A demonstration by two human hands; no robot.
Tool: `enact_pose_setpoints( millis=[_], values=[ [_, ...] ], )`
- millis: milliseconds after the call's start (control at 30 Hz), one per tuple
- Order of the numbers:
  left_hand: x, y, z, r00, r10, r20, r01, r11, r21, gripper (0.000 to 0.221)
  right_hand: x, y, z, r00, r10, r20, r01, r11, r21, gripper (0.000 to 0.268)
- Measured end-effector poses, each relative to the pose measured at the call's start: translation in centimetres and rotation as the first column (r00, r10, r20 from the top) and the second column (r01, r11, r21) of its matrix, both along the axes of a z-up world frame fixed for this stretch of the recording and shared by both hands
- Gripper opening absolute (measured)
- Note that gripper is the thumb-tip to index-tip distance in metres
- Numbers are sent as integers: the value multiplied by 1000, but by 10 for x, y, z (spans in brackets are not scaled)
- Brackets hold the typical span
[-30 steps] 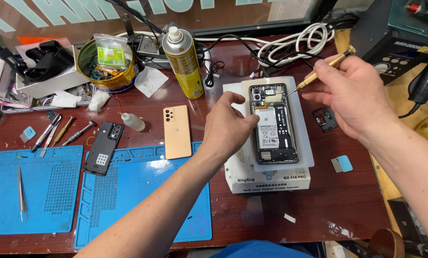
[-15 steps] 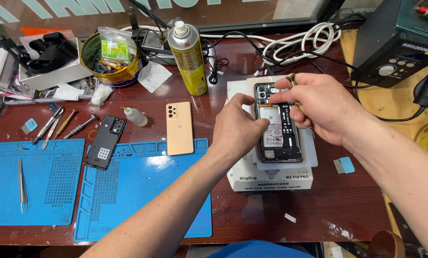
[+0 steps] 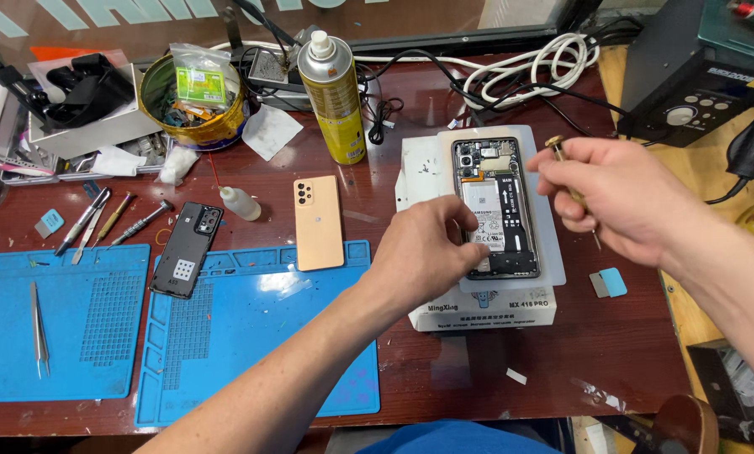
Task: The person uses a screwdriver to remove screws from the back of a disassembled smartphone. They then use tweezers to lift and remove a metal shielding plate from the internal components.
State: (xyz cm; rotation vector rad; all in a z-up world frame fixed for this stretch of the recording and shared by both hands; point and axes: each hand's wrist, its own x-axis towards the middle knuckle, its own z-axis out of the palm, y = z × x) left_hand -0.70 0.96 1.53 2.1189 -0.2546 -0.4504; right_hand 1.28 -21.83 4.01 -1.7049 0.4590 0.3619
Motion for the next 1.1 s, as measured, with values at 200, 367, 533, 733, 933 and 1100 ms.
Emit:
enact_pose_setpoints(
  millis=[200,367,533,733,933,1100],
  values=[
    [-11,5,8,959,-204,199,194,978,72,49,-25,3,-7,948,-140,287,85,977,196,32],
    [-9,3,9,954,-247,169,223,964,146,53,-47,9,-8,896,-125,425,138,990,-1,34],
    [-18,-1,13,975,-172,137,151,977,154,55,-60,31,-5,894,-59,444,129,983,-129,24],
    [-28,-7,18,984,-109,143,80,978,193,56,-67,38,3,869,45,493,80,970,-230,26],
    [-34,-10,17,983,-58,177,21,979,204,58,-68,39,5,860,97,501,37,967,-252,24],
    [-36,-14,15,989,-27,143,-4,977,212,58,-70,40,10,845,149,513,13,954,-298,23]
  ],
)
